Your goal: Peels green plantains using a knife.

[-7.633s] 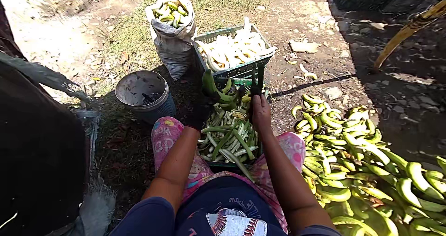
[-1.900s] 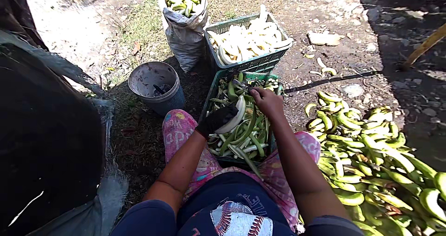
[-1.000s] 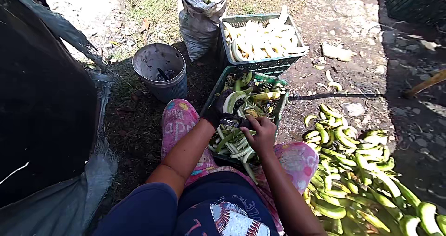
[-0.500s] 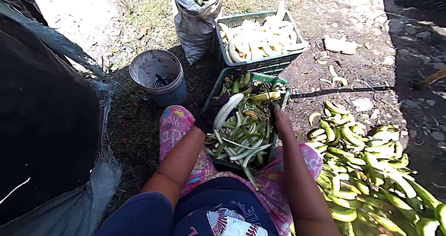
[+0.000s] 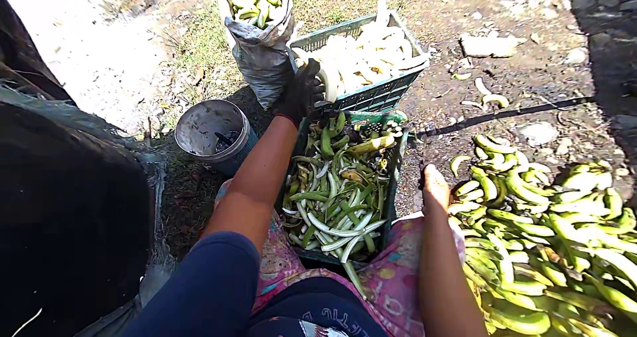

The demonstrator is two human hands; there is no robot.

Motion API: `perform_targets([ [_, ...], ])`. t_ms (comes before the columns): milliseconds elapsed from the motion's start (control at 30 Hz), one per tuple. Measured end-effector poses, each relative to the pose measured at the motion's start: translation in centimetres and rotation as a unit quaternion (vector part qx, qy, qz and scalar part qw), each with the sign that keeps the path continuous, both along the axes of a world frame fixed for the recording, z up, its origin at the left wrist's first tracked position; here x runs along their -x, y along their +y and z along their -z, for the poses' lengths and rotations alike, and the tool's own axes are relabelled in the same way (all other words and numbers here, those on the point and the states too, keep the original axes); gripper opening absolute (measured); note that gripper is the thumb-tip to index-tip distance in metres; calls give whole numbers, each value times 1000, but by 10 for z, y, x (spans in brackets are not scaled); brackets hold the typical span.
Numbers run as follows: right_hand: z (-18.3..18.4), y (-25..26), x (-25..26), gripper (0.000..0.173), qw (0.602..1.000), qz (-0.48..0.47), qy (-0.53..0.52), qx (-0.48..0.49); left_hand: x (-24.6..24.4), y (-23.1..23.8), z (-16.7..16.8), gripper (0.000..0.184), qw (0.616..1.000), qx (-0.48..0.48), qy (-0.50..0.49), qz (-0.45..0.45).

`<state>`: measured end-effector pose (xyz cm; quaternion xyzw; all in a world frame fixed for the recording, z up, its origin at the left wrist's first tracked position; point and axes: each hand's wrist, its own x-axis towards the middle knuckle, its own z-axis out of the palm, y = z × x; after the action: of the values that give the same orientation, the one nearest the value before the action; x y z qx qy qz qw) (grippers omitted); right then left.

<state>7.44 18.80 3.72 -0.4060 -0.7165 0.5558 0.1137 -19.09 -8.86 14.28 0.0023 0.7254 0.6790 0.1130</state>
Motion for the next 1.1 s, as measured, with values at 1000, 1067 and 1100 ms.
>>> perform_targets([
  [1000, 17, -62, -27, 54, 972, -192, 46, -125, -144, -94, 44, 24, 971, -231, 36, -44],
  [1067, 24, -104, -47, 52, 957, -244, 95, -126, -167, -98, 87, 31, 985, -172, 21, -16],
  [1100, 27, -121, -56, 53, 948, -278, 94, -126, -179, -94, 99, 36, 989, -149, 6, -14],
])
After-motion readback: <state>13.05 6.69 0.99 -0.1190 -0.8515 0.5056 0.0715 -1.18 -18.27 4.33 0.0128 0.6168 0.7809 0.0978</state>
